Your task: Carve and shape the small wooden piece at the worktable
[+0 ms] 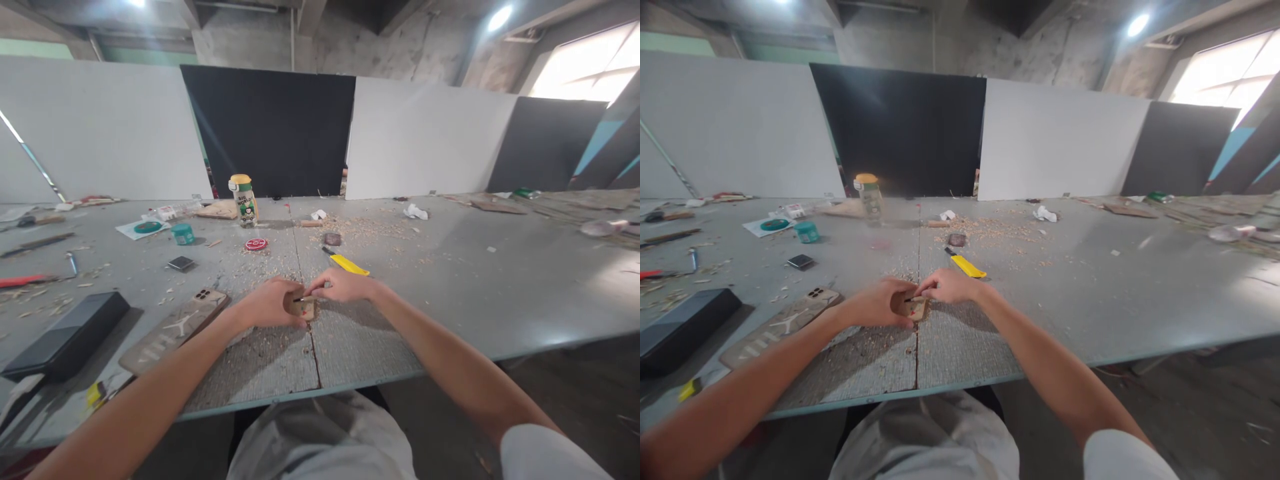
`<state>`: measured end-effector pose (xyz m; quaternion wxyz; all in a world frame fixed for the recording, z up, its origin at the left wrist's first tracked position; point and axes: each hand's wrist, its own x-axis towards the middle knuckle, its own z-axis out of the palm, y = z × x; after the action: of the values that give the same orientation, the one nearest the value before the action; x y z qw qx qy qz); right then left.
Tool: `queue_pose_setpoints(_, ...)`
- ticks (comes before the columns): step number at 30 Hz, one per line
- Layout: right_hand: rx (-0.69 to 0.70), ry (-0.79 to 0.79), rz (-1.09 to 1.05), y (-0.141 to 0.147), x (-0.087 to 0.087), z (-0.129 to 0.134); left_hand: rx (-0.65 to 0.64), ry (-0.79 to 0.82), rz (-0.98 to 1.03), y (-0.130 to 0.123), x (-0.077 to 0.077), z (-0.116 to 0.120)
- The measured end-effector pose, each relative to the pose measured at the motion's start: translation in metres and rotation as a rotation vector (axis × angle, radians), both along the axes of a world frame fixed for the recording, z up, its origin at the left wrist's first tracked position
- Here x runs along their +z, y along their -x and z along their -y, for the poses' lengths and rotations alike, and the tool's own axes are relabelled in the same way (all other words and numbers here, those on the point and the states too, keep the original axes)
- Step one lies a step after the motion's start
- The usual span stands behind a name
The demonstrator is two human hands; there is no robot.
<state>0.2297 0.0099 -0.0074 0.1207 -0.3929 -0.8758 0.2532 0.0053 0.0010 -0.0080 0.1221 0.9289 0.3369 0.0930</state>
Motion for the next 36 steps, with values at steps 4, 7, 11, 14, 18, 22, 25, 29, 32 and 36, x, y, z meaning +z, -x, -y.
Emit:
queue_pose_setpoints(4, -0.007, 0.064, 0.055, -0.011, 0.013, 0.001, 0.027, 0.018, -0.019, 0.002, 0.004, 0.002)
queue_pose_setpoints(7, -0.035, 0.086, 0.074, -0.016, 0.017, 0.002, 0.031, 0.011, -0.018, 0.003, 0.004, 0.001)
queue_pose_setpoints(11, -0.038, 0.012, -0.010, -0.002, 0.005, 0.003, 0.000, 0.004, 0.010, 0.001, 0.000, 0.001)
queue_pose_setpoints(14, 0.005, -0.037, -0.102, 0.018, -0.005, 0.007, 0.038, 0.018, 0.029, -0.002, -0.002, 0.003)
queue_pose_setpoints(18, 0.015, -0.027, -0.098, 0.026, -0.004, 0.012, 0.069, 0.024, 0.028, -0.005, 0.000, 0.006)
queue_pose_setpoints(22, -0.009, 0.013, -0.018, 0.008, 0.005, 0.008, 0.014, 0.029, 0.011, -0.004, 0.005, 0.007)
queue_pose_setpoints(25, -0.063, 0.040, 0.035, -0.006, 0.012, 0.004, 0.003, 0.031, 0.018, -0.002, 0.006, 0.006)
queue_pose_setpoints(29, -0.073, 0.039, 0.042, -0.008, 0.012, 0.004, -0.008, 0.031, 0.020, -0.002, 0.004, 0.004)
queue_pose_setpoints(32, -0.044, 0.001, -0.019, 0.004, 0.005, 0.007, 0.008, 0.032, 0.026, -0.003, 0.001, 0.005)
queue_pose_setpoints(36, -0.023, -0.082, -0.059, 0.025, -0.005, 0.013, 0.106, 0.055, 0.049, -0.005, -0.003, 0.006)
